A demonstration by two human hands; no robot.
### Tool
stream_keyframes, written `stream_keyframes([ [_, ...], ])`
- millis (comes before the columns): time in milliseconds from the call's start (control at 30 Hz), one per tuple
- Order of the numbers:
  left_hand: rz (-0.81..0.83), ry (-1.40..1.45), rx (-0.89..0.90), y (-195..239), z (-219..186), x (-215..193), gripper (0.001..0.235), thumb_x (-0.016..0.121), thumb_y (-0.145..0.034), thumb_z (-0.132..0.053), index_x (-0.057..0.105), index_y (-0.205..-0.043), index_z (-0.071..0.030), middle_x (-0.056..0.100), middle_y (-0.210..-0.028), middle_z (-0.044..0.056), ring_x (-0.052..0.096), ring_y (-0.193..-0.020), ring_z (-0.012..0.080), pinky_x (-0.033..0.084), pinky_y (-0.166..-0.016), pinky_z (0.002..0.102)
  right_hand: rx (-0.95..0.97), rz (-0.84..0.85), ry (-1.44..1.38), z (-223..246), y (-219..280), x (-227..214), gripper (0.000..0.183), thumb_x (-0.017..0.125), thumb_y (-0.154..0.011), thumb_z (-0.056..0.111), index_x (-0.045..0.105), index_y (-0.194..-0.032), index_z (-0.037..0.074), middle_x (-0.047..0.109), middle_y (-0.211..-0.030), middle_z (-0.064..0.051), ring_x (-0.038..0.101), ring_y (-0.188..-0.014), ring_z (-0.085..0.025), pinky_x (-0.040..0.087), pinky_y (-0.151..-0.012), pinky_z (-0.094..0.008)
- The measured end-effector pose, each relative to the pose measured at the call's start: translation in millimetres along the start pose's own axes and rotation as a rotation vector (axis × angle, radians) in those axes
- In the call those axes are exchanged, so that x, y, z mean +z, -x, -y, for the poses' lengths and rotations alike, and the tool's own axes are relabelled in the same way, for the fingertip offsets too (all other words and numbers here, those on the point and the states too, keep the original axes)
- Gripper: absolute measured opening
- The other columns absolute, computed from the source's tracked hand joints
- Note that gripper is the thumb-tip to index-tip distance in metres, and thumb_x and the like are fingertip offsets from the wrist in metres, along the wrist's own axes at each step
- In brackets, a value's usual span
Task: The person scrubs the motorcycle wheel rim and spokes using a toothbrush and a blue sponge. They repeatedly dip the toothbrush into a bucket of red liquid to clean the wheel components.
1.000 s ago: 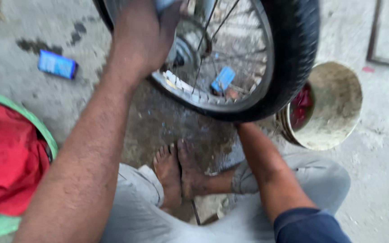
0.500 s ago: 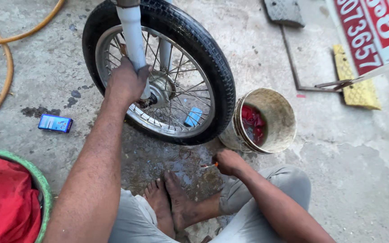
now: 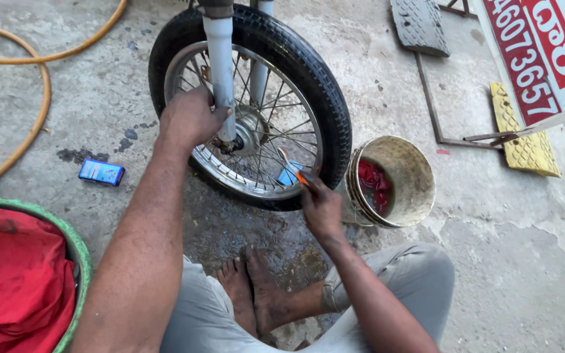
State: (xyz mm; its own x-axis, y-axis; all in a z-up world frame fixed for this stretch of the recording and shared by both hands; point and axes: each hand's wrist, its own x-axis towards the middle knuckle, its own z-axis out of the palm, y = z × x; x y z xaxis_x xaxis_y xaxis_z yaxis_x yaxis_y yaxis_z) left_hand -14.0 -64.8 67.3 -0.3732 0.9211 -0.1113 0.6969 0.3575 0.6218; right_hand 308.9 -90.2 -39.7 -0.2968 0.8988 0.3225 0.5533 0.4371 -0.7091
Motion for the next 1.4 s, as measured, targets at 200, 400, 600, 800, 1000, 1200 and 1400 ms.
stream_keyframes([
  [200, 0.053, 0.070, -0.078, -8, -6, 10, 0.049, 0.067, -0.095, -0.045, 0.064, -0.123, -0.005, 0.074, -0.110, 0.016, 0.074, -0.101, 0.0314, 0.056, -0.091, 0.047, 0.040, -0.070, -0.321, 0, -62, 77, 0.028, 0.059, -0.103, 0.008, 0.064, -0.130, 0.004, 0.070, -0.097, -0.011, 0.062, -0.069, -0.016, 0.051, -0.062, -0.030],
  [400, 0.034, 0.044, -0.034, -22, 0, 27, 0.052, 0.068, -0.097, -0.046, 0.063, -0.123, -0.001, 0.073, -0.111, 0.020, 0.071, -0.104, 0.0357, 0.054, -0.093, 0.049, 0.388, -0.119, -0.518, -9, -61, 93, 0.021, 0.062, -0.101, 0.008, 0.067, -0.119, 0.000, 0.063, -0.078, -0.005, 0.056, -0.049, -0.006, 0.045, -0.042, -0.025],
  [600, 0.058, 0.143, -0.093, -21, -8, 25, 0.050, 0.071, -0.093, -0.043, 0.063, -0.123, -0.003, 0.072, -0.117, 0.019, 0.070, -0.109, 0.0345, 0.053, -0.096, 0.049, 0.404, -0.151, -0.397, -5, -58, 90, 0.025, 0.065, -0.099, 0.009, 0.070, -0.122, 0.001, 0.060, -0.066, -0.001, 0.053, -0.046, -0.006, 0.044, -0.042, -0.026],
  [800, 0.053, 0.137, -0.104, -17, -6, 22, 0.051, 0.071, -0.094, -0.042, 0.062, -0.125, -0.003, 0.071, -0.117, 0.020, 0.069, -0.111, 0.0352, 0.053, -0.097, 0.048, 0.378, -0.207, -0.472, 0, -52, 95, 0.028, 0.065, -0.099, 0.008, 0.069, -0.126, 0.001, 0.060, -0.070, 0.000, 0.055, -0.053, -0.004, 0.049, -0.045, -0.025],
  [1000, 0.050, 0.142, -0.132, -13, -13, 21, 0.051, 0.069, -0.095, -0.042, 0.060, -0.126, -0.002, 0.071, -0.119, 0.019, 0.069, -0.111, 0.0337, 0.052, -0.098, 0.048, 0.442, -0.156, -0.558, -10, -56, 99, 0.028, 0.066, -0.099, 0.012, 0.065, -0.125, 0.000, 0.062, -0.068, -0.003, 0.057, -0.047, -0.008, 0.047, -0.041, -0.025],
  [1200, 0.083, 0.205, -0.156, -18, -11, 27, 0.052, 0.068, -0.094, -0.042, 0.060, -0.126, -0.002, 0.072, -0.118, 0.017, 0.073, -0.106, 0.0298, 0.054, -0.096, 0.047, 0.512, -0.129, -0.546, 2, -64, 89, 0.024, 0.072, -0.096, 0.013, 0.070, -0.117, 0.002, 0.063, -0.066, -0.007, 0.055, -0.046, -0.014, 0.042, -0.040, -0.030],
  [1400, -0.016, 0.187, -0.061, -19, 0, 35, 0.050, 0.071, -0.096, -0.040, 0.061, -0.122, 0.001, 0.073, -0.113, 0.021, 0.071, -0.107, 0.0349, 0.054, -0.093, 0.048, 0.094, -0.115, 0.117, 2, -64, 82, 0.020, 0.075, -0.094, 0.018, 0.076, -0.110, 0.007, 0.073, -0.084, -0.018, 0.071, -0.074, -0.035, 0.054, -0.066, -0.044],
])
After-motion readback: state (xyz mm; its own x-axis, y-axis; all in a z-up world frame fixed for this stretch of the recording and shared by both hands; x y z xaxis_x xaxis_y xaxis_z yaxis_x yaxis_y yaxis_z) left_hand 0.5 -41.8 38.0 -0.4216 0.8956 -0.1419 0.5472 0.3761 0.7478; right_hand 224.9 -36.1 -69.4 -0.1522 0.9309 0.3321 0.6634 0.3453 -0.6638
